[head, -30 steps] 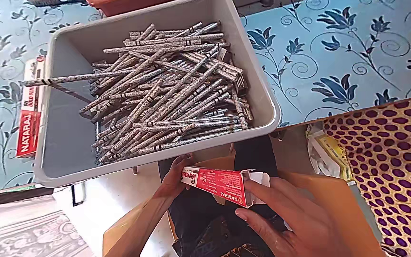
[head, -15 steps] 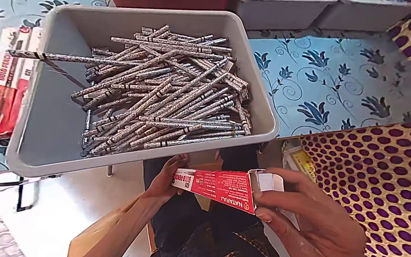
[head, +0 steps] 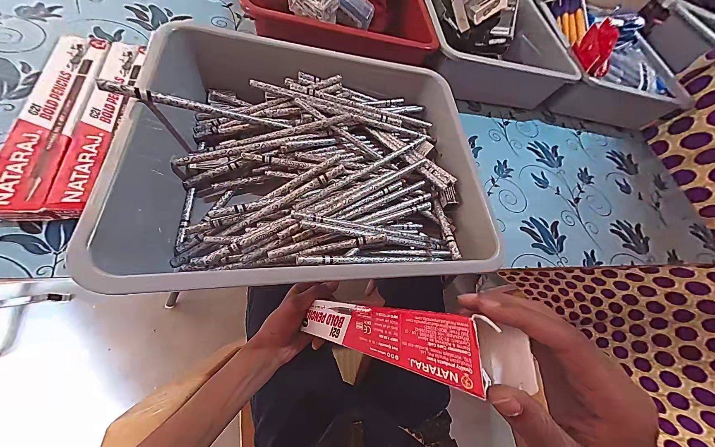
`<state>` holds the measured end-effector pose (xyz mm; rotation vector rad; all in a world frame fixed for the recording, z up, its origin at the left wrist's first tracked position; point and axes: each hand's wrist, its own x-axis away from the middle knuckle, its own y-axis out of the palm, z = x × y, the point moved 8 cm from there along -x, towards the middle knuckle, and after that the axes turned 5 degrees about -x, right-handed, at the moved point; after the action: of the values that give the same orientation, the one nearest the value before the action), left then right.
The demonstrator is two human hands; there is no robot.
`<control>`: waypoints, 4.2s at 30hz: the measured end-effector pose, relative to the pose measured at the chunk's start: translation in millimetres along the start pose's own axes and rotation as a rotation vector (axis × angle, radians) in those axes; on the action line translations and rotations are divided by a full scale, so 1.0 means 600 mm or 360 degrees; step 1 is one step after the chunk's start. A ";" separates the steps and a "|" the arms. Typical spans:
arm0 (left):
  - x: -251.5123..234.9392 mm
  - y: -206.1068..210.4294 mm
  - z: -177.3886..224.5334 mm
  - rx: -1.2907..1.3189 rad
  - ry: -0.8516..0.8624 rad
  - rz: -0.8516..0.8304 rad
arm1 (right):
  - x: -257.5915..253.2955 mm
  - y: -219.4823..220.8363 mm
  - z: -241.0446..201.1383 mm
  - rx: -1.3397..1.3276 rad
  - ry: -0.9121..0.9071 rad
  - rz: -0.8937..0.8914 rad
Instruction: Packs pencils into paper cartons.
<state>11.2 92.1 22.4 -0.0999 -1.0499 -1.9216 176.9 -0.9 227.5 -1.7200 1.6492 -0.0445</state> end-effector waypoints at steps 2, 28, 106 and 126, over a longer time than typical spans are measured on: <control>0.003 0.005 0.001 -0.0017 -0.0021 -0.0020 | 0.003 0.001 -0.004 -0.0052 -0.0019 0.0001; -0.001 0.016 -0.015 0.0123 -0.0082 -0.0189 | -0.012 0.041 -0.035 -0.0105 -0.0547 0.0283; 0.028 -0.016 0.055 0.0095 0.0678 0.0328 | 0.029 0.035 0.011 -0.0750 0.0044 0.1424; 0.017 -0.021 0.040 0.0094 0.0558 0.0330 | 0.042 0.088 -0.032 0.0049 -0.0322 0.0846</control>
<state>-11.9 104.9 34.6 0.1521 -0.8244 -1.6457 127.0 -26.7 202.4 -1.1730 1.8812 0.3426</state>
